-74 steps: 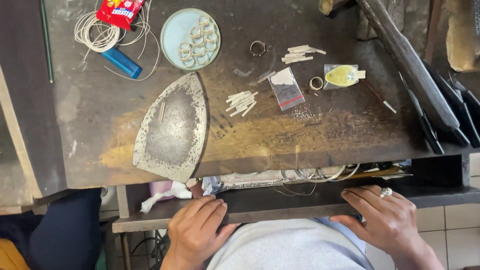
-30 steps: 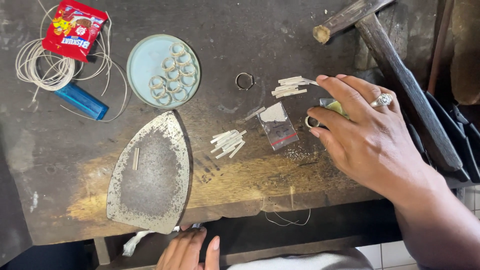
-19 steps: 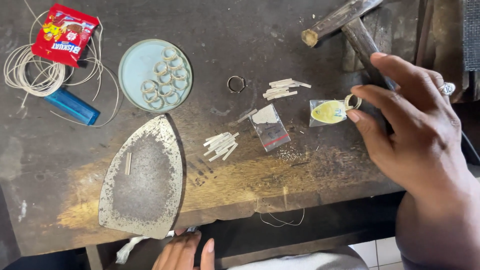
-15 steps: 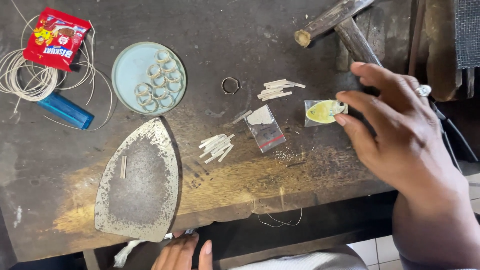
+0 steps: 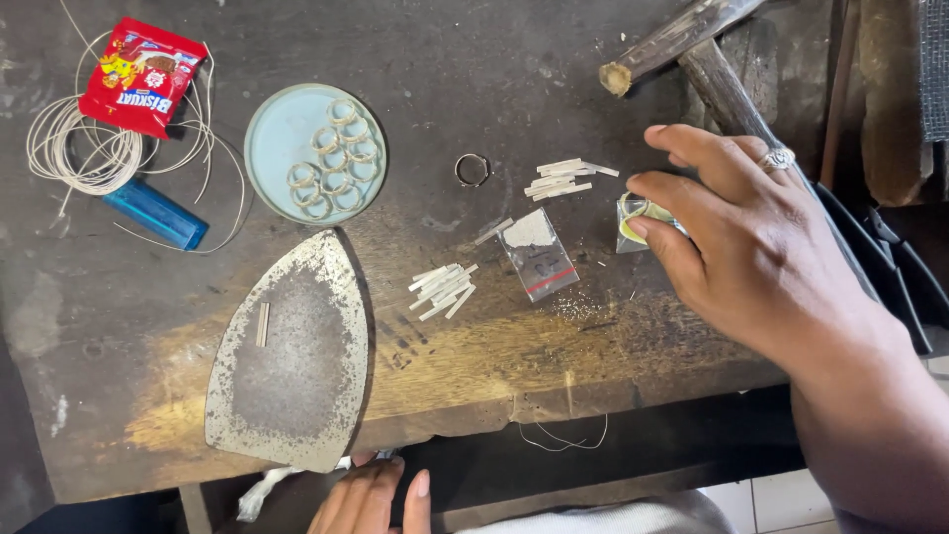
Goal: Organizing and sorting small metal rings and wire pieces on a jewelry workbench, including using a scribe for precision and opening a drawer.
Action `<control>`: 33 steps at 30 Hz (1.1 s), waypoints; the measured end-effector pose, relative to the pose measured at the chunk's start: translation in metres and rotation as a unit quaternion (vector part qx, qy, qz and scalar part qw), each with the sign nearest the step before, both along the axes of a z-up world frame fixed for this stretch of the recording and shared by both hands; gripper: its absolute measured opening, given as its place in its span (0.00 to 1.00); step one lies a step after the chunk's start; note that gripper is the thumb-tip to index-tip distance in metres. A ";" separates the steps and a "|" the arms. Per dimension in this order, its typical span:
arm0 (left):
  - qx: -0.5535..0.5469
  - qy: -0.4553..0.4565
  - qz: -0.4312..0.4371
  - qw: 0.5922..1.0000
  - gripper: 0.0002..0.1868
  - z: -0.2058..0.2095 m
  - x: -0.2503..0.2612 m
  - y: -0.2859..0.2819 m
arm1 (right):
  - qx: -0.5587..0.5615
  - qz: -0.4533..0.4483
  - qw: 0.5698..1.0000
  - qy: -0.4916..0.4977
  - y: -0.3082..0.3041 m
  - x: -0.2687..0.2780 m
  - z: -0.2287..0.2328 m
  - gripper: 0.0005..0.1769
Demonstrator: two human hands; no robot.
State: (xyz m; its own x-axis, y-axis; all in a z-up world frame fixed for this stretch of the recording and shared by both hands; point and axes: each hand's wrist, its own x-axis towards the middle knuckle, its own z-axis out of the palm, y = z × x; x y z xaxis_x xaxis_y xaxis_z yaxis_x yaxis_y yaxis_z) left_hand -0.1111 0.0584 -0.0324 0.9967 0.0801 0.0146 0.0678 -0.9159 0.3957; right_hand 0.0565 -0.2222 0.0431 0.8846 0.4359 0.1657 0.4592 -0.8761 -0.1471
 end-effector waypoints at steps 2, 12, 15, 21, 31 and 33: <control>0.000 -0.002 0.000 1.000 0.14 -0.003 -0.002 0.002 | -0.009 -0.004 1.000 0.018 0.002 0.003 0.000 0.10; 0.005 0.033 -0.030 0.999 0.15 0.009 0.003 0.004 | -0.062 -0.019 0.996 0.059 -0.004 -0.014 -0.001 0.13; 0.001 -0.009 -0.038 0.999 0.12 0.014 0.007 0.001 | -0.042 -0.003 0.998 0.053 0.005 -0.014 0.003 0.09; 0.003 -0.008 -0.025 1.000 0.13 0.012 0.006 0.000 | -0.055 0.010 0.998 0.032 0.010 -0.014 -0.003 0.12; 0.005 -0.157 -0.012 0.988 0.15 0.024 0.025 -0.005 | -0.089 -0.015 0.996 0.000 0.008 -0.023 -0.007 0.11; -0.017 -0.160 -0.031 0.987 0.14 0.029 0.027 -0.002 | -0.039 -0.001 0.999 -0.030 0.012 -0.022 -0.004 0.12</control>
